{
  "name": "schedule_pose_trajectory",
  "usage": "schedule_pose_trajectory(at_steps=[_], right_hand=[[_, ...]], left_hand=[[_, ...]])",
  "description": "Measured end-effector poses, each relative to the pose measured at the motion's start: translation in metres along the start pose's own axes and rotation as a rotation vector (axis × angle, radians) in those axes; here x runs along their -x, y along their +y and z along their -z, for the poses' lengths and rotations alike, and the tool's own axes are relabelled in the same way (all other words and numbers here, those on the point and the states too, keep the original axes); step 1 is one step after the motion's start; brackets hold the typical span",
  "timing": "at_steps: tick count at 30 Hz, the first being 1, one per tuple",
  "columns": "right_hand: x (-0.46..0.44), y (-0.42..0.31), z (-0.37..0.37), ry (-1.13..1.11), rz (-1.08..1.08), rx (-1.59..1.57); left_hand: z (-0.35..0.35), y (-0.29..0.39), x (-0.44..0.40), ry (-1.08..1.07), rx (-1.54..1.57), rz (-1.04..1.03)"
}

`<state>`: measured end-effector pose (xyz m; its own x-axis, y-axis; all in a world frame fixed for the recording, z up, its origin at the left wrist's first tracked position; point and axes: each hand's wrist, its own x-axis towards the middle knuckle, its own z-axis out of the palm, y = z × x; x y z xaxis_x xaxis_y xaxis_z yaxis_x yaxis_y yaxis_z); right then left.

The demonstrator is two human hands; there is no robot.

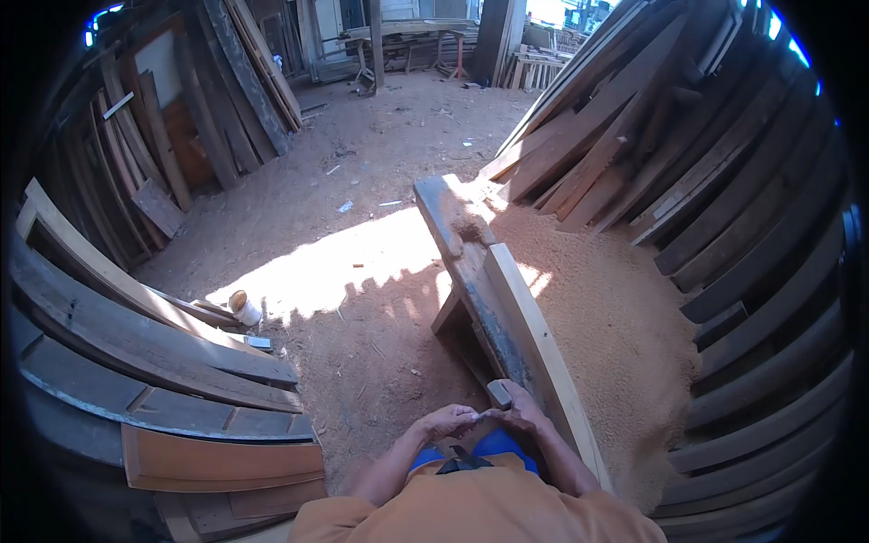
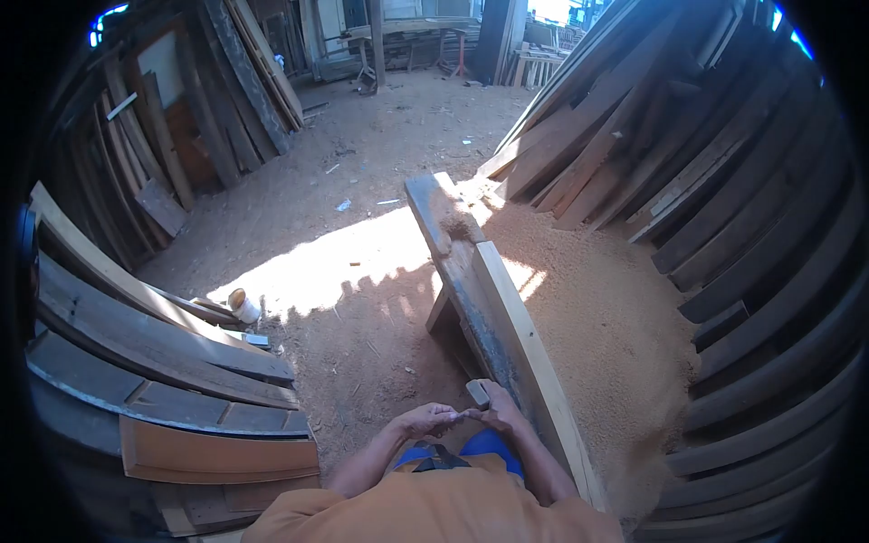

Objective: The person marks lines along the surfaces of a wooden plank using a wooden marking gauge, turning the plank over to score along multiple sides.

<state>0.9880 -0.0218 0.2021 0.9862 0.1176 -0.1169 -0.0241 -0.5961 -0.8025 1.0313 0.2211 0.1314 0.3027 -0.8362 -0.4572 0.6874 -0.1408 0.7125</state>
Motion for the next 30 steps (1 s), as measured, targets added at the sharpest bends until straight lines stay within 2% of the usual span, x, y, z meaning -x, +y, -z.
schedule_pose_trajectory(at_steps=[2, 6, 9, 10, 12, 16, 19, 21, 23, 26, 30], right_hand=[[0.007, -0.006, 0.018, 0.036, -0.010, 0.037], [0.010, 0.000, 0.038, 0.073, -0.245, -0.088], [-0.007, 0.026, 0.040, 0.135, -0.206, -0.251], [-0.017, 0.023, 0.044, 0.090, -0.257, -0.238], [-0.037, 0.012, 0.049, 0.092, -0.146, -0.193], [-0.092, -0.003, 0.044, 0.012, -0.054, -0.165], [-0.127, -0.044, 0.043, -0.078, -0.038, -0.133], [-0.154, -0.046, 0.026, -0.126, -0.017, -0.101], [-0.179, -0.050, 0.007, -0.151, -0.005, -0.092], [-0.213, -0.056, -0.021, -0.142, 0.016, -0.110], [-0.251, -0.054, -0.062, -0.103, 0.016, -0.049]], left_hand=[[-0.001, 0.000, -0.020, -0.050, -0.002, 0.007], [-0.011, 0.019, -0.043, -0.030, -0.112, -0.034], [-0.004, 0.047, -0.046, 0.143, -0.179, -0.057], [0.006, 0.046, -0.052, 0.181, -0.152, -0.083], [0.030, 0.043, -0.057, 0.262, -0.094, -0.137], [0.050, 0.103, -0.006, 0.511, -0.128, -0.185], [0.069, 0.144, 0.035, 0.435, 0.106, -0.576], [0.048, 0.215, 0.085, 0.339, 0.077, -0.920], [0.017, 0.294, 0.137, 0.150, -0.022, -1.298], [-0.008, 0.379, 0.213, -0.369, -0.258, -1.706], [-0.057, 0.477, 0.305, -1.191, -0.557, -1.955]])
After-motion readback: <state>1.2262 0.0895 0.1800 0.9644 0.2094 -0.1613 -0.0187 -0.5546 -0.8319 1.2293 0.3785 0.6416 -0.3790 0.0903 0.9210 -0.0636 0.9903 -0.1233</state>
